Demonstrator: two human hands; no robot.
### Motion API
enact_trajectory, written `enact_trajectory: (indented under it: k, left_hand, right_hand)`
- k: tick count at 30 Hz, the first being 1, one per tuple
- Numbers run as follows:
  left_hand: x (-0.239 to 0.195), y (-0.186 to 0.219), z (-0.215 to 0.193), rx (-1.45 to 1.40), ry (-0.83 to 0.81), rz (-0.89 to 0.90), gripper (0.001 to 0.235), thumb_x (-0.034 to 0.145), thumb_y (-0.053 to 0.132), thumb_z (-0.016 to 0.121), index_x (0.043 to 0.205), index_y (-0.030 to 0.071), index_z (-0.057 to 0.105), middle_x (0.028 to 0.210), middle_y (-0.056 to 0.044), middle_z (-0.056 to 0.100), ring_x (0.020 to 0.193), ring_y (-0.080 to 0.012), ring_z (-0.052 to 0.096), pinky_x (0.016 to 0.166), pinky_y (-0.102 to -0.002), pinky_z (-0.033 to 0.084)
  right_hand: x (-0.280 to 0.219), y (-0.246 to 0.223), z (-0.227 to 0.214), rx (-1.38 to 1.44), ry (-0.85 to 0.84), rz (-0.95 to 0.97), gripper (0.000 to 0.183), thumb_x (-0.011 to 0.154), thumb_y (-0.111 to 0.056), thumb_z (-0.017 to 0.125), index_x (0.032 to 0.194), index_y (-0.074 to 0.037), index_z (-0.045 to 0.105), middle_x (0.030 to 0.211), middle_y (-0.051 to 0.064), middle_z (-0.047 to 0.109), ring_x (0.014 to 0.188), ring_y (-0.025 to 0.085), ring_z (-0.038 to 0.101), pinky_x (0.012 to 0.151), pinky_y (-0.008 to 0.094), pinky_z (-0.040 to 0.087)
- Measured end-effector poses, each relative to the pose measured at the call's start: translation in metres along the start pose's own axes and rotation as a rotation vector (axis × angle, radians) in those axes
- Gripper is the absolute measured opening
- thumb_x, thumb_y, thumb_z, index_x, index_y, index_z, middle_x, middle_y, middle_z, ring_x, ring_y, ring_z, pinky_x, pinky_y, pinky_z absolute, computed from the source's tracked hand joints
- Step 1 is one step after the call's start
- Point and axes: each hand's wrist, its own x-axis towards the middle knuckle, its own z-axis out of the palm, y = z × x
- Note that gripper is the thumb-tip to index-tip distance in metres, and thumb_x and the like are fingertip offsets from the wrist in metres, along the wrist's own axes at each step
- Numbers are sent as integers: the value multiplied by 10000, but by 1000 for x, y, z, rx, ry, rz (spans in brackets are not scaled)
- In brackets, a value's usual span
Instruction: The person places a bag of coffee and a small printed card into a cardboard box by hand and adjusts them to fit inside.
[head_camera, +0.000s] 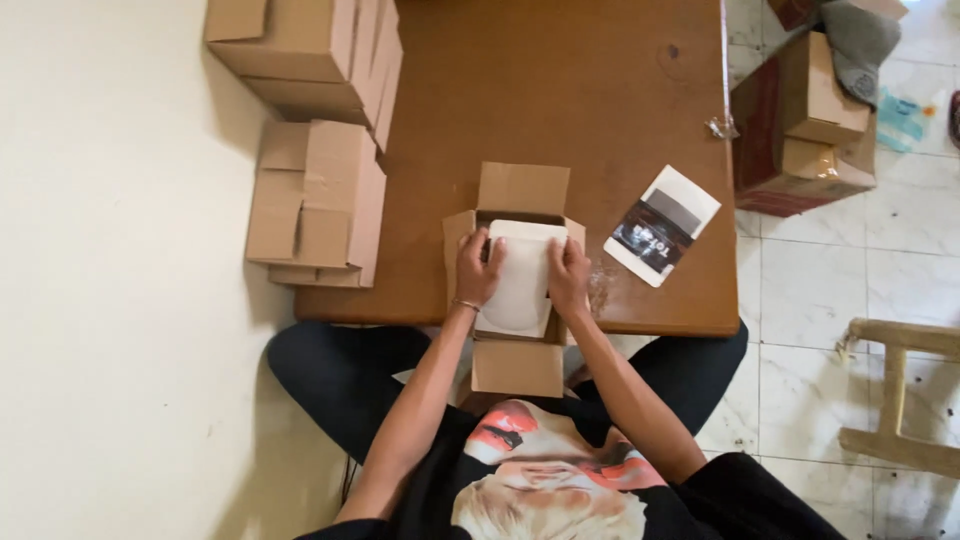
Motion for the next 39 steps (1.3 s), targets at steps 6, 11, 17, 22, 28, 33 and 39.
enact_trajectory:
  k: [6, 11, 17, 22, 28, 33, 39]
  left_hand:
    - [-2, -6, 5, 36, -12, -18, 357, 975, 457, 626, 941, 101, 644, 883, -152, 623, 964, -342, 628, 893, -425, 521]
    - [-5, -12, 5, 41, -29, -52, 325, 962, 453, 645, 946, 129, 632, 889, -129, 610, 966, -316, 625, 886, -410, 518]
    - [-1, -10, 2, 0, -37, -46, 287, 1005, 393, 600, 871, 141, 574, 820, -99, 578, 912, -292, 601, 879, -398, 488]
    - [1, -1, -1, -14, -42, -25, 305, 1009, 374, 590, 817, 152, 510, 765, -75, 535, 854, -276, 583, 854, -391, 480]
    - [4, -4, 1, -51, -12, -6, 358, 1035, 363, 575, 771, 136, 492, 718, -92, 524, 785, -253, 573, 788, -377, 479]
    - [2, 5, -1, -45, -3, 15, 334, 1031, 324, 586, 772, 138, 490, 714, -92, 518, 772, -263, 569, 786, -370, 476]
    - [2, -1, 0, -46, 0, 11, 324, 1032, 323, 580, 783, 130, 504, 715, -108, 523, 763, -280, 570, 776, -389, 477]
  right_hand:
    - [-4, -26, -9, -36, -38, -17, 384, 1052, -432, 580, 881, -90, 617, 769, 152, 639, 720, 344, 662, 820, 406, 479]
    - [-11, -26, -8, 42, -12, 23, 384, 1074, -394, 531, 868, -80, 613, 763, 136, 620, 684, 234, 613, 757, 347, 481]
    - [-10, -50, -12, -93, -25, -99, 397, 938, -475, 749, 840, -109, 627, 776, 93, 599, 712, 275, 651, 780, 360, 442]
    - [-7, -28, -7, -40, -4, -103, 397, 1067, -407, 574, 831, -88, 597, 785, 129, 585, 746, 331, 657, 773, 399, 443]
    - [-5, -26, -8, 37, 10, -108, 486, 1112, -378, 467, 805, -23, 593, 776, 205, 584, 695, 378, 639, 667, 415, 477]
    - [-10, -41, -12, -11, 18, -102, 434, 1021, -415, 666, 750, -81, 605, 730, 120, 589, 638, 250, 632, 659, 312, 445]
    - [-9, -43, -4, -184, 35, -145, 467, 989, -541, 668, 894, -100, 545, 931, 99, 575, 844, 311, 630, 844, 374, 356]
